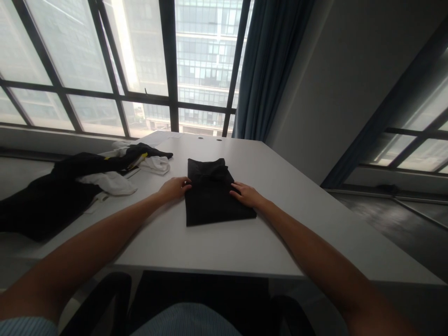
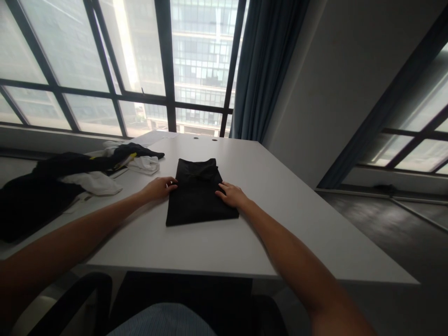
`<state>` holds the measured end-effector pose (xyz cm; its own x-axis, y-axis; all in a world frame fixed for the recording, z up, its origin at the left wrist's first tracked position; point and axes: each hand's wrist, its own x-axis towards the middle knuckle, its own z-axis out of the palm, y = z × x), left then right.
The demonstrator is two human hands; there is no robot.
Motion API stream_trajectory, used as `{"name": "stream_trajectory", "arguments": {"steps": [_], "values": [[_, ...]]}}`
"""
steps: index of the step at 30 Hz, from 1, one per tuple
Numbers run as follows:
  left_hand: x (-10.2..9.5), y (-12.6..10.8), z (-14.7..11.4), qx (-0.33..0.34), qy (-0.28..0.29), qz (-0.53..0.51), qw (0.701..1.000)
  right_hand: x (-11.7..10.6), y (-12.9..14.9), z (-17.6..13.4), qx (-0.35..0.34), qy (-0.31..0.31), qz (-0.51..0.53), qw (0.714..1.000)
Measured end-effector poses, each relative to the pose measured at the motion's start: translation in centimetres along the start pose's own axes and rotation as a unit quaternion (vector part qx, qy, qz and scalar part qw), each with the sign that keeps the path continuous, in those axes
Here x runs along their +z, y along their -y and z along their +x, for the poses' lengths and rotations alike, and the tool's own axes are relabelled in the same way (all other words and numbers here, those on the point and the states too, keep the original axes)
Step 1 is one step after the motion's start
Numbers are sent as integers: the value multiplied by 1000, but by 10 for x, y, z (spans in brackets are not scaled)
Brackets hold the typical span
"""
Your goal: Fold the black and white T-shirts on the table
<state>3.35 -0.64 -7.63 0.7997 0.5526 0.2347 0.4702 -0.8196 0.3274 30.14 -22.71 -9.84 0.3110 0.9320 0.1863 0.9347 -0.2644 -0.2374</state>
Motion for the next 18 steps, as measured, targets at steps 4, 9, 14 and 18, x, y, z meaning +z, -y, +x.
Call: {"name": "stream_trajectory", "arguments": {"steps": [4,9,14,18], "values": [[-5,-6,-1,57,-71,-92,992,0,1,0,4,1,-2,1000],[-4,-9,0,94,-142,-179,969,-3,4,-2,6,-12,-9,1000],[6,3,4,55,-64,-105,991,-8,11,-5,-18,-49,-29,998],[11,9,6,59,-44,-54,996,-8,15,-6,-43,-44,-22,998]]}}
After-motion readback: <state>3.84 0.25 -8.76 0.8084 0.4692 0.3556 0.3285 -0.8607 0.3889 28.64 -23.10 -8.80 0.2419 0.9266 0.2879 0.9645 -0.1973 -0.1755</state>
